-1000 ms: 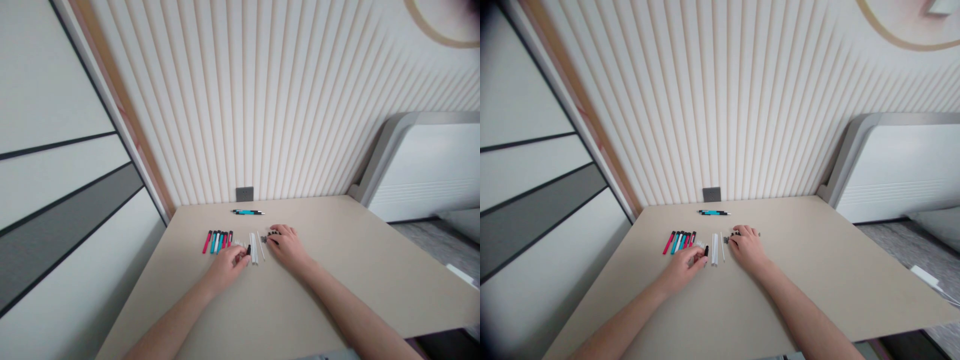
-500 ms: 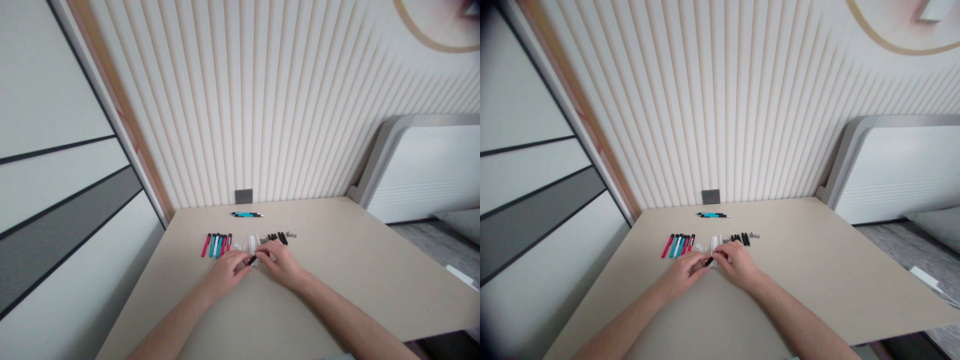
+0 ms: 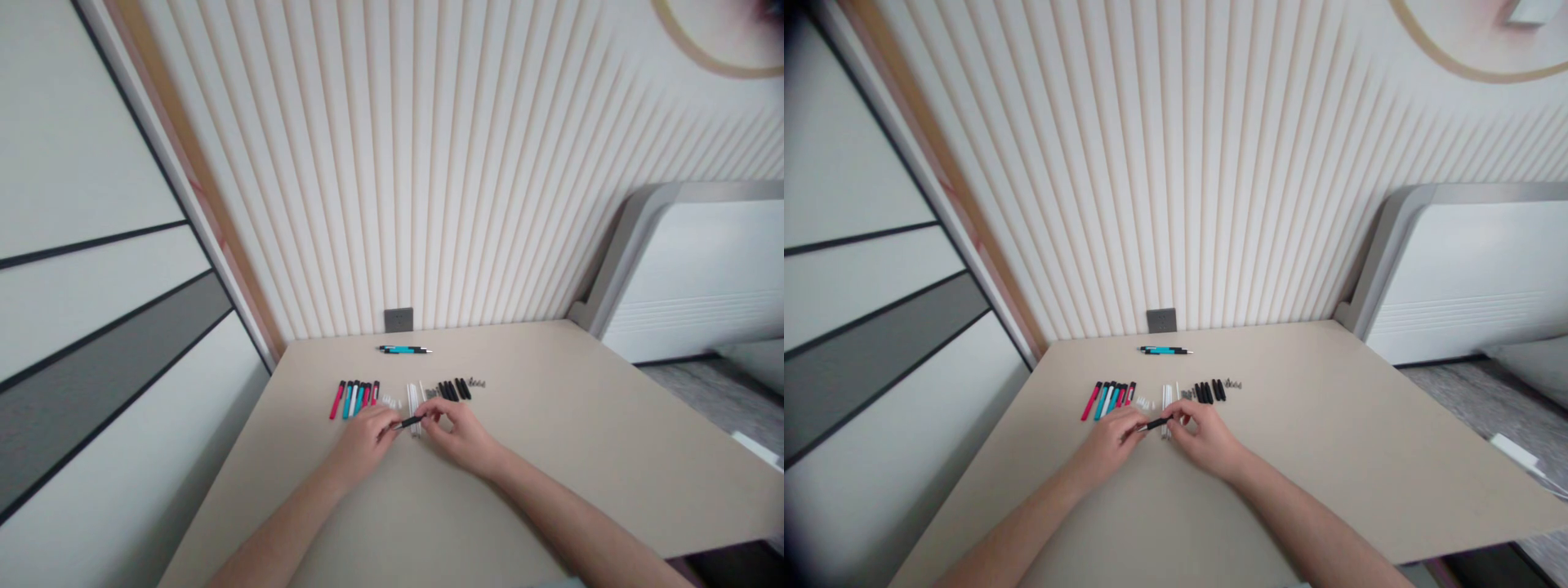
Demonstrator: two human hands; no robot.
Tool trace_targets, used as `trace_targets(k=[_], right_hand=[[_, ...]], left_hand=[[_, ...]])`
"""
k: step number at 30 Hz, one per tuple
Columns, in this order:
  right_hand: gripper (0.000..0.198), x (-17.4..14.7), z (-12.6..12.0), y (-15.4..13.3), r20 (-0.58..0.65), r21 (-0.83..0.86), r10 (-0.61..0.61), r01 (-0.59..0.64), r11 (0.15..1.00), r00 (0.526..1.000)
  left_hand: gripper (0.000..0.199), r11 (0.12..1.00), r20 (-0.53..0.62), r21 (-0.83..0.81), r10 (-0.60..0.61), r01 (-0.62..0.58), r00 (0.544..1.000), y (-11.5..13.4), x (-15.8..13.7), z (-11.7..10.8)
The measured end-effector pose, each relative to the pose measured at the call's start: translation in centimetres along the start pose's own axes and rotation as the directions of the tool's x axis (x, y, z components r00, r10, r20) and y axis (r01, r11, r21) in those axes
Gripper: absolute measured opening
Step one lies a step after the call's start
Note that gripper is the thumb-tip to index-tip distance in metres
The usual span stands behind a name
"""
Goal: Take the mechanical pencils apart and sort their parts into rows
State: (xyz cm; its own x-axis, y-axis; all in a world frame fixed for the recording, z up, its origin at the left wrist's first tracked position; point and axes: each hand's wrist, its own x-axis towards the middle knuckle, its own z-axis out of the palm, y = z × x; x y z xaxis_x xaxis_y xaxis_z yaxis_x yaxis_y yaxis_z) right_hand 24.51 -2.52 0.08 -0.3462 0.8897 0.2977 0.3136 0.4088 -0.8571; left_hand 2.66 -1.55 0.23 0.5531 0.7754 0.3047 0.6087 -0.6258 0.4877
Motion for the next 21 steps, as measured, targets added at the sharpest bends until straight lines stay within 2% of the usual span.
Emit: trace_targets(k=[3, 6, 14, 18, 21], right_hand=[[0.017, -0.03, 0.05, 0.10, -0.002, -0.015, 0.027, -0.027, 1.000, 1.000], [0.017, 0.01, 0.03, 0.06, -0.019, -0.019, 0.053, -0.054, 0.998, 0.998], [0.029, 0.09, -0.02, 0.04, 0.048, 0.002, 0.117, -0.117, 0.993, 0.992], [0.028, 0.06, -0.12, 0.15, 0.086, -0.010, 0.096, -0.095, 0.995, 0.992], [0.023, 0.00, -0.20, 0.23, 0.061, -0.027, 0.062, -0.060, 0.998, 0.996]], left_hand=[[0.008, 0.999, 0.002, 0.032, 0.028, -0.028, 1.000, -0.06, -0.08, -0.09], [0.013, 0.996, -0.021, 0.064, 0.059, -0.057, 0.998, -0.12, -0.11, -0.14], [0.027, 0.982, -0.058, 0.127, 0.147, -0.139, 0.987, -0.35, -0.09, -0.24], [0.032, 0.976, -0.032, 0.150, 0.163, -0.156, 0.986, -0.29, -0.12, -0.31], [0.033, 0.974, -0.026, 0.159, 0.170, -0.164, 0.985, -0.23, -0.12, -0.35]])
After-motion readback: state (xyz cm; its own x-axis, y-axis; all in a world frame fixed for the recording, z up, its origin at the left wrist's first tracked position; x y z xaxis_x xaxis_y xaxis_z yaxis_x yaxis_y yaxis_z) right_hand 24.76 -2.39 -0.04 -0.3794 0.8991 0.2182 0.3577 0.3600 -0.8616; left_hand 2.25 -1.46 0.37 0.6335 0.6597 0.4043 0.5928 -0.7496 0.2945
